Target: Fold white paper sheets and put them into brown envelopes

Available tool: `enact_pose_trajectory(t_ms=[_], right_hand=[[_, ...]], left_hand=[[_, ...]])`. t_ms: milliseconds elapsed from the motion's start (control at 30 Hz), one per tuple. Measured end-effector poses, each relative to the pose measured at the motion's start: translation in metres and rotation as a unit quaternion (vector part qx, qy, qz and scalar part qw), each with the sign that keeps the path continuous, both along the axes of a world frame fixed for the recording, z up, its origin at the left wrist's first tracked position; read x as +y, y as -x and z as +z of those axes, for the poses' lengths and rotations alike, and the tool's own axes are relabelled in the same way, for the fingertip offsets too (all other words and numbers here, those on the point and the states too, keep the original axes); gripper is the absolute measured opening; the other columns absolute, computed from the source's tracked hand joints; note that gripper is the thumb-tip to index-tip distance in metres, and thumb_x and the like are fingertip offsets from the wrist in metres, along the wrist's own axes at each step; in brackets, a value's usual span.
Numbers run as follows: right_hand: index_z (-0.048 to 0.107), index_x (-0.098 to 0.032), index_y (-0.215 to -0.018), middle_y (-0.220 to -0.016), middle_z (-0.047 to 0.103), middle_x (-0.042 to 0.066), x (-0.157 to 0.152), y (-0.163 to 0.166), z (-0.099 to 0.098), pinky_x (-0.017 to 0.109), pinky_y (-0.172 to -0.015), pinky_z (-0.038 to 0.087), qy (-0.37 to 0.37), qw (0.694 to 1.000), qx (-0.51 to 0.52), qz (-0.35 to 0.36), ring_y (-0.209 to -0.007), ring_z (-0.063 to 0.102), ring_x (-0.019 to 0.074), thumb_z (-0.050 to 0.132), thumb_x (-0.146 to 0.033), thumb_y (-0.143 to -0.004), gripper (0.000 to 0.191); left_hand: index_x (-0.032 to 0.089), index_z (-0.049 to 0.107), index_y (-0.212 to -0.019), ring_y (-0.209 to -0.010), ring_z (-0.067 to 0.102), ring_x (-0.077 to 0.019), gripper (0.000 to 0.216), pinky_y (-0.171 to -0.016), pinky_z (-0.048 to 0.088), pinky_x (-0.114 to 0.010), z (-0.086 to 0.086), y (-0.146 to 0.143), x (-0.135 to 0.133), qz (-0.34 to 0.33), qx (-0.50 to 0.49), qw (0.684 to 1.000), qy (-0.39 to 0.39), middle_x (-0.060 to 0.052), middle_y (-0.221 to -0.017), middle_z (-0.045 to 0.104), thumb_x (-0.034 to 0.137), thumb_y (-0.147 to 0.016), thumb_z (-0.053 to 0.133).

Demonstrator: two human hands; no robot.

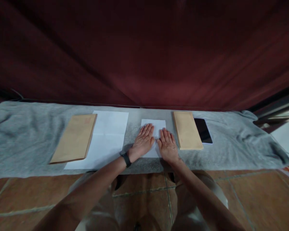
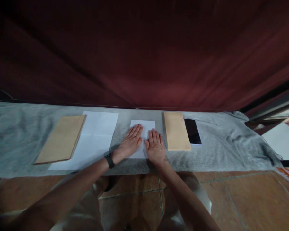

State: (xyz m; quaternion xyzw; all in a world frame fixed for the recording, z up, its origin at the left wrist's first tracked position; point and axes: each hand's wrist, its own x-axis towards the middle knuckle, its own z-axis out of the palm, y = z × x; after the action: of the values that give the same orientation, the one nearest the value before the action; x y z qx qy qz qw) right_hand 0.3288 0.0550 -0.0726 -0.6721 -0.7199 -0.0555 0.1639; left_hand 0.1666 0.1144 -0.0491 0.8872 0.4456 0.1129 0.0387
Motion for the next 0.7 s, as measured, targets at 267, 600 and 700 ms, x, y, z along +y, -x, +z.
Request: enact_pose_trajectory(t_ms=[267,600,700], right_hand=[[0.040,-0.006,-0.155,-0.162,0.034,0.023,0.000,-0.002,-0.006,0.053,-0.119,0.031,-0.018,1.000,-0.015,0.002,-0.149,0.034,0.0340,0.037,-0.036,-0.107,0.057],[0.039,-0.009,-0.156,-0.162,0.034,0.023,0.000,-0.003,-0.008,0.056,-0.118,0.032,-0.016,1.000,0.001,0.002,-0.149,0.034,0.0350,0.037,-0.037,-0.106,0.057],[0.040,-0.009,-0.155,-0.161,0.035,0.024,-0.001,-0.004,-0.007,0.056,-0.118,0.033,-0.015,1.000,0.003,0.005,-0.149,0.033,0.0352,0.036,-0.037,-0.106,0.057]], left_hand=[[0.003,0.032,-0.157,-0.156,0.019,-0.0298,0.066,-0.128,0.016,-0.048,-0.004,-0.004,0.009,0.078,0.022,0.997,0.009,-0.021,-0.166,0.026,0.043,-0.103,0.034],[0.010,0.032,-0.158,-0.157,0.019,-0.0247,0.059,-0.128,0.016,-0.047,-0.004,-0.014,0.008,0.019,-0.016,1.000,-0.008,-0.013,-0.167,0.029,0.032,-0.103,0.030],[0.011,0.033,-0.158,-0.156,0.020,-0.0263,0.059,-0.128,0.015,-0.050,-0.005,-0.016,0.007,0.028,-0.010,1.000,0.002,-0.014,-0.167,0.029,0.033,-0.103,0.032]])
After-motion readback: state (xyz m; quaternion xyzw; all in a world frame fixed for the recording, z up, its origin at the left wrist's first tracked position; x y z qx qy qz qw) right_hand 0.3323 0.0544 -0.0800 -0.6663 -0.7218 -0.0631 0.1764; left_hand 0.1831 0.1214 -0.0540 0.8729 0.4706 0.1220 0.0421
